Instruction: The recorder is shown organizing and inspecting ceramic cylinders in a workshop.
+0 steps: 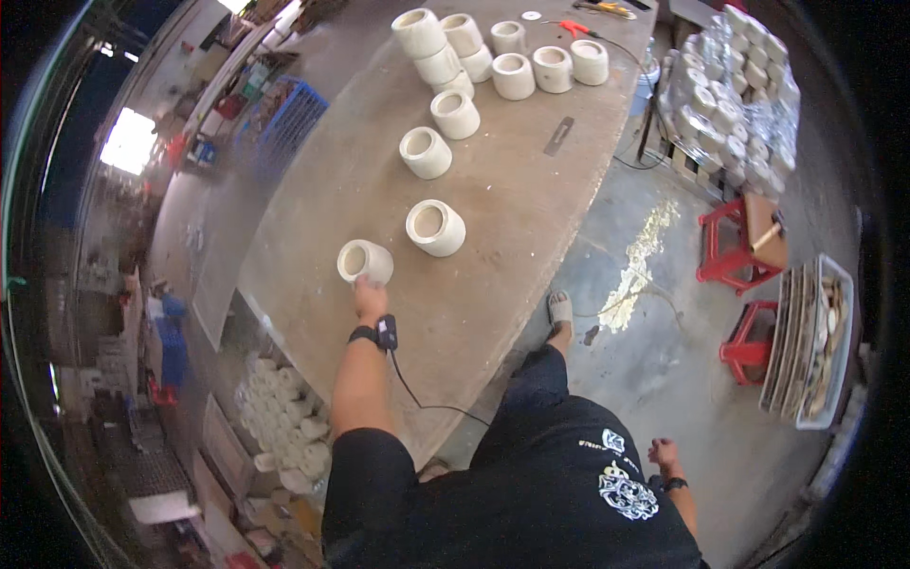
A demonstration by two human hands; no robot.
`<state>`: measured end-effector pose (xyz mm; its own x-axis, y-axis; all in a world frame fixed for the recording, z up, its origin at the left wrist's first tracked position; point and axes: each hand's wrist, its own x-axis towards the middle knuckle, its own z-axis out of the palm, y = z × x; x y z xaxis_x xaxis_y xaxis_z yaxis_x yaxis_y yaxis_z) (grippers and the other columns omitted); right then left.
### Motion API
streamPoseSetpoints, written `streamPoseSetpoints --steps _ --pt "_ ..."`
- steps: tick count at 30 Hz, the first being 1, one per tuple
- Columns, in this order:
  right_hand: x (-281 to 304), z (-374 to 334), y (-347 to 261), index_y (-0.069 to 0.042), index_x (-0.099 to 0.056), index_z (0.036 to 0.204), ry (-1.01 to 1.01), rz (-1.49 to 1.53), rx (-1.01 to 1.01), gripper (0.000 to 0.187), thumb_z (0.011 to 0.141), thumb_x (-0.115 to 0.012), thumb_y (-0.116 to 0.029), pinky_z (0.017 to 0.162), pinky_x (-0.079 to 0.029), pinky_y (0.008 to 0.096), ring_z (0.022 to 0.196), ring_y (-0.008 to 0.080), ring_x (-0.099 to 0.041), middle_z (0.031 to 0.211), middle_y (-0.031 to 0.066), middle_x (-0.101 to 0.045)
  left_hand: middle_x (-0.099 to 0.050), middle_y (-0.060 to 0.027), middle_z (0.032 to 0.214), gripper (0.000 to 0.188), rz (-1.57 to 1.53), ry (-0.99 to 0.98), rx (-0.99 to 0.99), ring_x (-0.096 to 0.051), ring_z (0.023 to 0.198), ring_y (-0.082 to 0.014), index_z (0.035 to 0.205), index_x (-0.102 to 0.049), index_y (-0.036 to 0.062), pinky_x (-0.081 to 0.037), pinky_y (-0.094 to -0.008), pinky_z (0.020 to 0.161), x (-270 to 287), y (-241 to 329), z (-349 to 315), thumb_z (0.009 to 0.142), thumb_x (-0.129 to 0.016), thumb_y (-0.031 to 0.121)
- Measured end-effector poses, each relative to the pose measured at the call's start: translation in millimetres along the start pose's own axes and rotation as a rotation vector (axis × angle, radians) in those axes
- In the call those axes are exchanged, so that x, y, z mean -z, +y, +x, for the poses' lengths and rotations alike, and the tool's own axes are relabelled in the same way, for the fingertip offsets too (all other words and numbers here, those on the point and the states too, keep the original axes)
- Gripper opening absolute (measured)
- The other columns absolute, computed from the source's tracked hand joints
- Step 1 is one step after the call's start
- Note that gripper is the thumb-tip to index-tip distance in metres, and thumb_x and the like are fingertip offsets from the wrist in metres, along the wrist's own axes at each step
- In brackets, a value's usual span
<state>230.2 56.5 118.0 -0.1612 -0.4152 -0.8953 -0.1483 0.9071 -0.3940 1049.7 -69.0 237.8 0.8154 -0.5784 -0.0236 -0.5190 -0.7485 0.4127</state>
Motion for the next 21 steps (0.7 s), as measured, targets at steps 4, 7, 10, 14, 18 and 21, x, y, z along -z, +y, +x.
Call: streamPoseSetpoints --steps 4,7,10,14,18,21 --pt "52 6 -30 -0.003 -0.059 0.09 -0.043 -0.32 0.011 0.015 0.089 -0.055 -0.018 0.04 -0.043 0.0303 0.047 0.0177 -0.053 0.063 0.009 -0.057 -0.053 -0.0192 0.124 0.044 0.175 0.158 0.052 -0.047 0.119 -0.0388 0.119 -0.055 0.0011 -0.038 -0.0457 0.103 -13 21 19 0.079 -0.065 0.018" --pt "81 0 -85 -0.005 -0.06 0.094 -0.162 -0.445 -0.125 0.021 0.091 -0.059 -0.026 0.043 -0.047 0.032 0.048 0.0183 -0.056 0.065 0.0078 -0.06 -0.052 -0.0173 0.129 0.052 0.376 0.109 0.091 -0.046 0.12 -0.0366 0.123 -0.056 0.0021 -0.038 -0.0445 0.1 -16 23 28 0.077 -0.071 0.02" --pt "88 34 -172 -0.004 -0.06 0.095 -0.089 -0.452 0.002 0.022 0.091 -0.059 -0.025 0.043 -0.048 0.0317 0.051 0.0179 -0.057 0.068 0.0085 -0.061 -0.054 -0.0152 0.125 0.041 0.287 0.151 0.188 -0.044 0.124 -0.0331 0.117 -0.06 0.0065 -0.031 -0.0502 0.104 -21 38 30 0.078 -0.07 0.019" --pt "74 77 -264 -0.001 -0.06 0.098 -0.022 -0.429 0.219 0.026 0.091 -0.06 -0.025 0.046 -0.048 0.0303 0.056 0.0169 -0.059 0.071 0.0089 -0.062 -0.057 -0.0126 0.119 0.037 0.238 0.091 0.174 -0.048 0.119 -0.0304 0.113 -0.063 0.0097 -0.032 -0.0499 0.1 -17 29 16 0.078 -0.071 0.02" --pt "12 96 -388 0.001 -0.06 0.101 -0.1 -0.672 0.367 0.032 0.092 -0.059 -0.03 0.053 -0.048 0.0273 0.059 0.0141 -0.058 0.072 0.0066 -0.062 -0.06 -0.0084 0.107 0.031 0.306 0.051 -0.032 -0.053 0.11 -0.0282 0.108 -0.065 0.0129 -0.036 -0.046 0.095 -31 62 -23 0.078 -0.071 0.02" --pt "-20 116 -449 0.002 -0.061 0.103 -0.175 -0.79 0.45 0.034 0.091 -0.06 -0.03 0.057 -0.048 0.0274 0.065 0.0134 -0.06 0.075 0.0056 -0.062 -0.06 -0.0075 0.104 0.031 0.218 -0.004 -0.039 -0.054 0.108 -0.0279 0.108 -0.065 0.013 -0.037 -0.0453 0.094 -36 93 -48 0.078 -0.071 0.019"
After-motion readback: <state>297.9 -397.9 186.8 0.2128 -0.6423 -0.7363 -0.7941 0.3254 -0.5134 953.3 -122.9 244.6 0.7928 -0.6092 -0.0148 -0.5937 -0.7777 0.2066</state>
